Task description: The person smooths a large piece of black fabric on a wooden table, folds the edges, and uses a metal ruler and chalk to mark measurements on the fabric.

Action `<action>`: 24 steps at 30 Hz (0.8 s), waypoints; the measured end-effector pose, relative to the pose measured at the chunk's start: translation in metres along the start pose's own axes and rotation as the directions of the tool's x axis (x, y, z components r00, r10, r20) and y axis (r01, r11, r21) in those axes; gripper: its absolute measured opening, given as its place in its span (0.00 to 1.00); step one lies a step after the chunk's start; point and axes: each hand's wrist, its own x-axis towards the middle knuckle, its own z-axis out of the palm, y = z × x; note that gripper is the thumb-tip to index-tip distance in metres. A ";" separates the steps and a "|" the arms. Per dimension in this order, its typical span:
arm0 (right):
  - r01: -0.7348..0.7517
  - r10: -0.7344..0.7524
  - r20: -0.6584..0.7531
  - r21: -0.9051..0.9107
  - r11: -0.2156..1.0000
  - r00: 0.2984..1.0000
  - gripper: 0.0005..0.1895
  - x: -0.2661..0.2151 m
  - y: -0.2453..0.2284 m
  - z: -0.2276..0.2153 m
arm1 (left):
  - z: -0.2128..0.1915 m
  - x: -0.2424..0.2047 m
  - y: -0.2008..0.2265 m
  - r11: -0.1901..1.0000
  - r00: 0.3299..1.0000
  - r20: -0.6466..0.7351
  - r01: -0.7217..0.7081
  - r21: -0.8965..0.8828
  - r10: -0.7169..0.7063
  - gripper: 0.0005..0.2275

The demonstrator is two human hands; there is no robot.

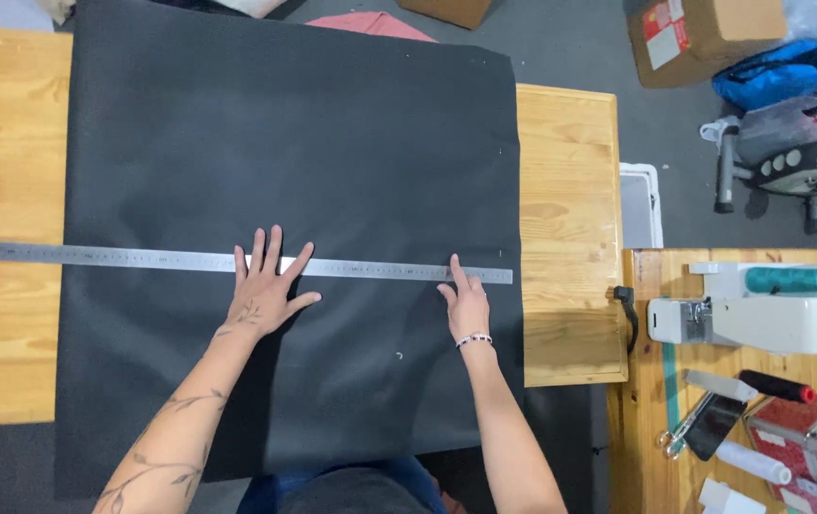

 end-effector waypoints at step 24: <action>-0.006 -0.001 0.226 0.029 1.000 0.974 0.61 -0.123 0.044 -0.027 | 0.035 -0.133 0.049 0.890 0.926 0.370 -0.229 0.395 0.074 0.49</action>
